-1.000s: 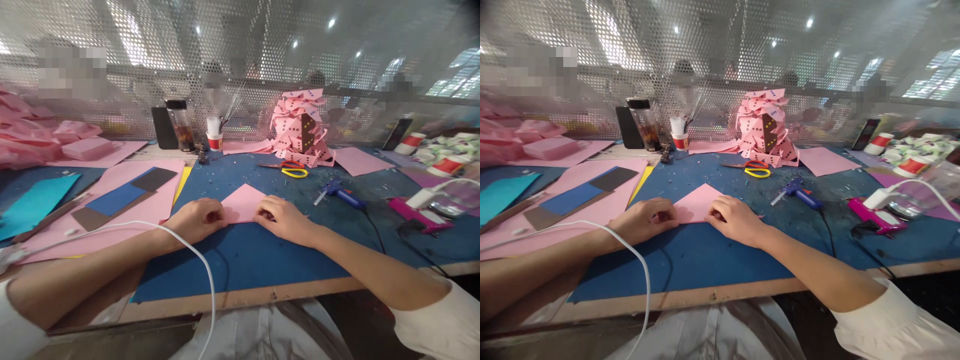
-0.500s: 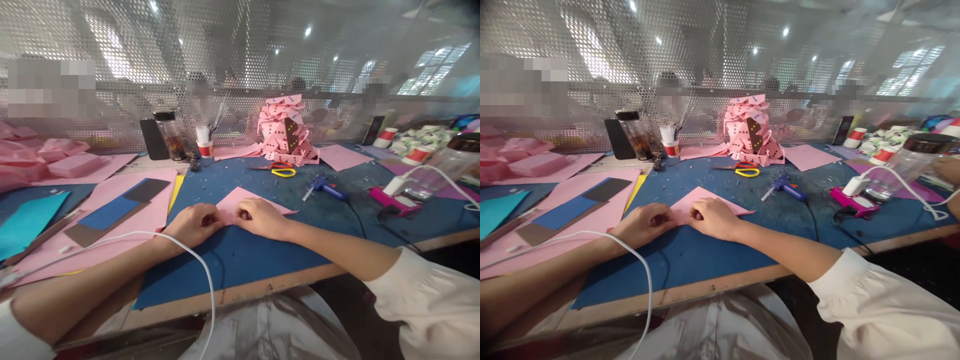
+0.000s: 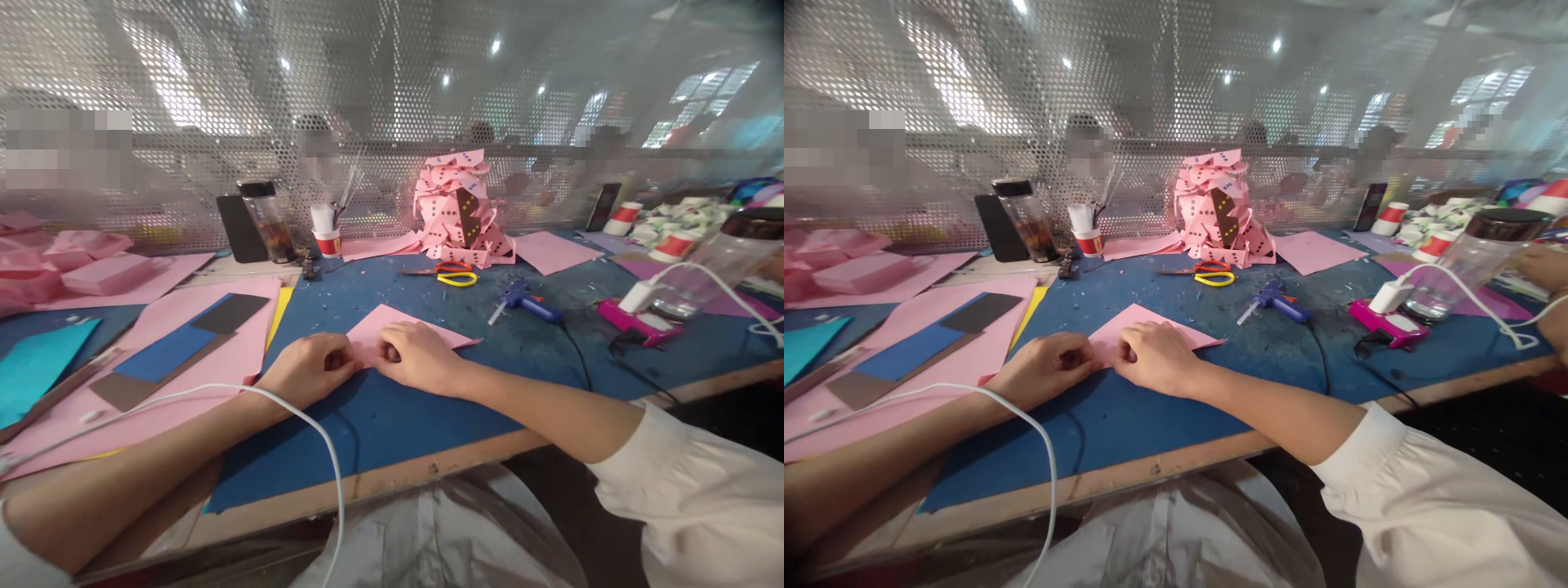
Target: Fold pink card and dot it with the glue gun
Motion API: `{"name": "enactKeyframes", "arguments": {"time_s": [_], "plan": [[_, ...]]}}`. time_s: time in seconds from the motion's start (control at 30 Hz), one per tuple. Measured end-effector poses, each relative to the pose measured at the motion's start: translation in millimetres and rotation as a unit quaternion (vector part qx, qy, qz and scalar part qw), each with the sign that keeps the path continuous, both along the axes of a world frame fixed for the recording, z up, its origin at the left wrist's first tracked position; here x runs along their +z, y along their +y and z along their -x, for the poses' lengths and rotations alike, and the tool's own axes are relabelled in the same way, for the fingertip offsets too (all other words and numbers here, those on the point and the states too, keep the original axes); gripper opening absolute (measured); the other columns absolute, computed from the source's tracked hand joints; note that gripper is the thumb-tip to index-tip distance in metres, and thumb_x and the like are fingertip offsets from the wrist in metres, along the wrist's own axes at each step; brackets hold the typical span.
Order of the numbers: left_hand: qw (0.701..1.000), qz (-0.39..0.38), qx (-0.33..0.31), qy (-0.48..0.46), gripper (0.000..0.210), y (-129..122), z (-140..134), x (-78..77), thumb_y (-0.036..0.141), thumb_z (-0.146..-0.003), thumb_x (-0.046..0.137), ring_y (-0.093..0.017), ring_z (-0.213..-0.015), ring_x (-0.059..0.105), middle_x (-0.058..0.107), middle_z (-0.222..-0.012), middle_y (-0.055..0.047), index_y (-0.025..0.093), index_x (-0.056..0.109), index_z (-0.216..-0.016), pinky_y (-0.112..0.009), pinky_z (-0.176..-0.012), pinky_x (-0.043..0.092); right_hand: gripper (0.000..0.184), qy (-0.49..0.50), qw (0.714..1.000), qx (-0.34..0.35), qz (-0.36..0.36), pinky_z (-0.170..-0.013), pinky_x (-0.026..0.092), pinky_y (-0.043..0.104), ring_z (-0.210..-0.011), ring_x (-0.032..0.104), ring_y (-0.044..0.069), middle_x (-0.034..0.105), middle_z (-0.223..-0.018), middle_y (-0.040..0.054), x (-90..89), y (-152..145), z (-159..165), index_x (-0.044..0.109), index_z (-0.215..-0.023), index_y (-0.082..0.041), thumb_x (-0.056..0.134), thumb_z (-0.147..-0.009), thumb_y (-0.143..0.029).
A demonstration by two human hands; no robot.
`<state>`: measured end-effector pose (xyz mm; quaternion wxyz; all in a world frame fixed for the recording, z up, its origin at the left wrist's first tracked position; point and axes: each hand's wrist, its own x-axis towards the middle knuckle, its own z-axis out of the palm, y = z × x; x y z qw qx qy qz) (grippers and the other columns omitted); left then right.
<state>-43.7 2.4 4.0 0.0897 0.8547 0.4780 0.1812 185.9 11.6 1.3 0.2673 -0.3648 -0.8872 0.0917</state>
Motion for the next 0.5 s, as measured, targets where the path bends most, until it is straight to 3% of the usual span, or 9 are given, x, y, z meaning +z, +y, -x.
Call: {"name": "enactKeyframes", "arguments": {"time_s": [0.27, 0.37, 0.4, 0.5], "plan": [[1.0, -0.005, -0.007, -0.001, 0.027, -1, -1, 1.3, 0.039, -0.09, 0.06, -0.014, -0.062, 0.055, 0.063, -0.067, 0.001, 0.02, 0.058, -0.071, -0.025, -0.059, 0.036, 0.004, -0.045, 0.999, -0.006, 0.002, -0.075, 0.04, 0.029, -0.078, 0.058, 0.016, 0.067, -0.085, 0.002, 1.7, 2, 1, 0.062, -0.084, -0.018, 0.065, -0.086, -0.018], [1.0, -0.004, -0.007, -0.002, 0.025, -1, -2, 1.4, 0.038, -0.089, 0.06, -0.014, -0.063, 0.056, 0.064, -0.069, 0.001, 0.02, 0.059, -0.073, -0.025, -0.06, 0.037, 0.002, -0.08, 0.997, 0.0, -0.006, -0.083, 0.042, 0.035, -0.094, 0.061, 0.021, 0.068, -0.101, 0.0062, 20.6, -16, -16, 0.063, -0.093, -0.019, 0.063, -0.091, -0.02], [1.0, -0.004, -0.006, -0.004, 0.025, -1, -2, 1.4, 0.038, -0.089, 0.061, -0.014, -0.064, 0.056, 0.064, -0.07, 0.001, 0.02, 0.059, -0.073, -0.025, -0.06, 0.037, 0.009, -0.092, 0.996, 0.006, -0.016, -0.089, 0.042, 0.039, -0.102, 0.06, 0.024, 0.067, -0.11, 0.008, 29.9, -27, -27, 0.063, -0.1, -0.02, 0.065, -0.091, -0.023], [1.0, -0.01, -0.011, -0.022, 0.022, -2, -2, 0.9, 0.035, -0.087, 0.062, -0.013, -0.064, 0.055, 0.064, -0.07, 0.001, 0.02, 0.059, -0.072, -0.025, -0.061, 0.037, 0.008, -0.03, 0.999, -0.017, -0.03, -0.096, 0.045, 0.041, -0.109, 0.059, 0.025, 0.065, -0.115, 0.0091, 56.8, -63, -68, 0.065, -0.102, -0.025, 0.062, -0.096, -0.029]]}}
